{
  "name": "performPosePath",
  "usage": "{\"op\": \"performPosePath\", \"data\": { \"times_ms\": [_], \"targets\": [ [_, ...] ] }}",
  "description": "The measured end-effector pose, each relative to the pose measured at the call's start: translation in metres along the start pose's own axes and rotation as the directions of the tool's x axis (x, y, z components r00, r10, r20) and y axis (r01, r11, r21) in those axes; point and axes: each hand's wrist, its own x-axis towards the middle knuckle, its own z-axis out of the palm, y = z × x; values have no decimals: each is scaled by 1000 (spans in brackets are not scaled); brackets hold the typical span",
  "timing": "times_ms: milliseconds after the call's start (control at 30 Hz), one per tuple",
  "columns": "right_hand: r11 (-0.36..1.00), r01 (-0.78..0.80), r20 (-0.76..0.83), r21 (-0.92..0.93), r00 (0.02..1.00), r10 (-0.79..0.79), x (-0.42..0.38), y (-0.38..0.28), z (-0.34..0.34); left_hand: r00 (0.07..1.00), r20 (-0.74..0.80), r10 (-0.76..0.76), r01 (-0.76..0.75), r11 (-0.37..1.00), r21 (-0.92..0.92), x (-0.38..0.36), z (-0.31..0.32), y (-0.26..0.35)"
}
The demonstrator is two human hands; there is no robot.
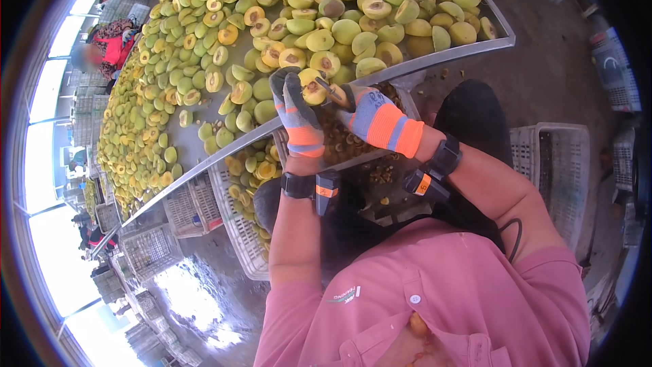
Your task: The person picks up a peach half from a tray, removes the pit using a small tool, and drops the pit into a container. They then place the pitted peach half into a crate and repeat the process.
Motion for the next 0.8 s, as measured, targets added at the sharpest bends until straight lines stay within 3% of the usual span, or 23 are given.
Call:
{"op": "performPosePath", "data": {
  "times_ms": [67,233,267,333,467,567,633,700,767,800],
  "targets": [
    [1000,16,16,-4,1000,-16,3,6,4,995,12,-101,102,989,-108,-1,1,1],
    [973,45,-5,225,999,-45,8,14,22,978,25,-206,207,952,-228,-4,4,-7],
    [956,63,-11,287,998,-63,9,16,26,986,25,-163,165,968,-189,-6,5,-7],
    [927,-43,107,372,994,3,12,15,25,997,27,-78,81,991,-110,-10,9,4],
    [846,-97,190,524,982,-5,11,12,23,995,86,-49,54,997,-60,-14,6,3],
    [913,1,139,407,988,-63,17,22,26,986,60,-155,162,978,-133,-7,-4,-16],
    [917,25,38,399,998,-44,16,20,24,995,97,-26,21,999,45,1,-5,-1],
    [921,99,-47,376,995,-88,17,18,17,988,122,-97,103,994,-44,6,-8,8],
    [924,157,-77,350,987,-139,17,18,6,932,151,-329,360,884,-299,3,-12,24],
    [927,155,-75,341,988,-137,14,14,-1,945,178,-274,309,928,-210,4,-15,17]
  ]
}}
